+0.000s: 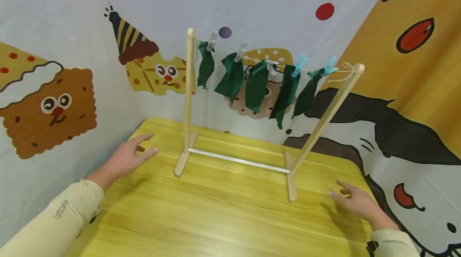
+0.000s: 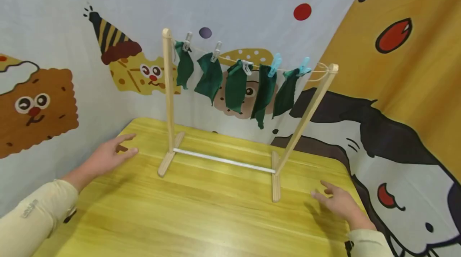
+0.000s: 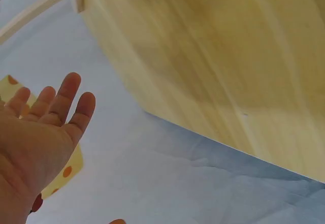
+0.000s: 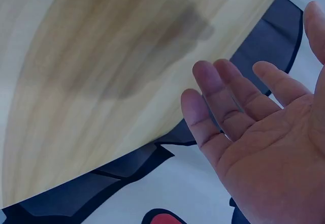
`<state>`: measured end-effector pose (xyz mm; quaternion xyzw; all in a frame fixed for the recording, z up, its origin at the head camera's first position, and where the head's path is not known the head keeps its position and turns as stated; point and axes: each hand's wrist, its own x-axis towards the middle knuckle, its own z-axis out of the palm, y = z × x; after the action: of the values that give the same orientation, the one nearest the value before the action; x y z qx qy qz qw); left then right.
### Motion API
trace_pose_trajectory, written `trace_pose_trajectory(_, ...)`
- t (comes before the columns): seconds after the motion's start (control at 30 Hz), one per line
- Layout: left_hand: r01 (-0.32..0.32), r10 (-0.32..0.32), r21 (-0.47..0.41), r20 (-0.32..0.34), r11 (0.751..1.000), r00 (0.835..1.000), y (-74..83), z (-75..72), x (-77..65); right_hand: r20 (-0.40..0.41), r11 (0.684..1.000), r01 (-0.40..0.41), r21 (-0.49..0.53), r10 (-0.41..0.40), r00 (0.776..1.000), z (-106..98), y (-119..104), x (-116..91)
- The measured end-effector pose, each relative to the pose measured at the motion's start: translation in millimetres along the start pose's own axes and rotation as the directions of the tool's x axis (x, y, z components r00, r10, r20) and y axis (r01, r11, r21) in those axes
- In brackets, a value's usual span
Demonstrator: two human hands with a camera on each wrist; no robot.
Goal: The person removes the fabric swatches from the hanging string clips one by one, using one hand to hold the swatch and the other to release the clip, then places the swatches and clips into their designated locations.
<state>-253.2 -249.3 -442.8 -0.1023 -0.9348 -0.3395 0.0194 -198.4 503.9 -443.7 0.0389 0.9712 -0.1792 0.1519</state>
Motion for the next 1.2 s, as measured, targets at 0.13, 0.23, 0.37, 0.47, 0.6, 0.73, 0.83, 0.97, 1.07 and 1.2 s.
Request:
trace_pose_trajectory(0.13,0.017,-0.018,-0.060,-0.009,0.998,1.000,8.3,-8.8,-0.3,0.003,1.000,0.002,0.007,-0.002,1.000,-7,-6,1)
trace_pose_trajectory(0.23,0.016,-0.018,-0.096,-0.017,0.995,1.000,15.1,-14.8,0.2,-0.005,1.000,0.021,0.007,-0.021,1.000,-13,-11,1)
trace_pose_trajectory(0.37,-0.004,0.000,-0.108,-0.033,0.994,0.999,24.6,-20.8,1.9,-0.023,0.998,0.057,-0.006,-0.057,0.998,-20,-18,0)
trace_pose_trajectory(0.47,-0.020,0.016,-0.109,-0.042,0.994,0.999,31.6,-24.5,3.9,-0.036,0.996,0.078,-0.032,-0.079,0.996,-26,-20,-1)
trace_pose_trajectory(0.6,-0.030,0.024,-0.107,-0.053,0.994,0.998,44.6,-31.4,8.2,-0.048,0.995,0.087,-0.044,-0.089,0.995,-35,-20,-3)
trace_pose_trajectory(0.73,-0.042,0.034,-0.126,-0.066,0.991,0.997,61.1,-42.3,15.8,-0.057,0.994,0.101,-0.035,-0.103,0.993,-52,-23,-8)
trace_pose_trajectory(0.83,-0.057,0.046,-0.133,-0.084,0.989,0.995,73.9,-53.0,22.1,-0.080,0.991,0.129,-0.035,-0.131,0.988,-66,-30,-13)
trace_pose_trajectory(0.97,-0.080,0.067,-0.121,-0.109,0.989,0.992,91.3,-67.0,28.5,-0.120,0.986,0.157,-0.064,-0.164,0.979,-81,-41,-18)
trace_pose_trajectory(1.07,-0.103,0.089,-0.115,-0.121,0.988,0.989,104.9,-74.5,32.6,-0.139,0.981,0.175,-0.086,-0.186,0.973,-91,-48,-20)
trace_pose_trajectory(1.2,-0.118,0.101,-0.112,-0.143,0.987,0.984,123.0,-80.1,37.3,-0.163,0.974,0.200,-0.108,-0.216,0.963,-104,-55,-25)
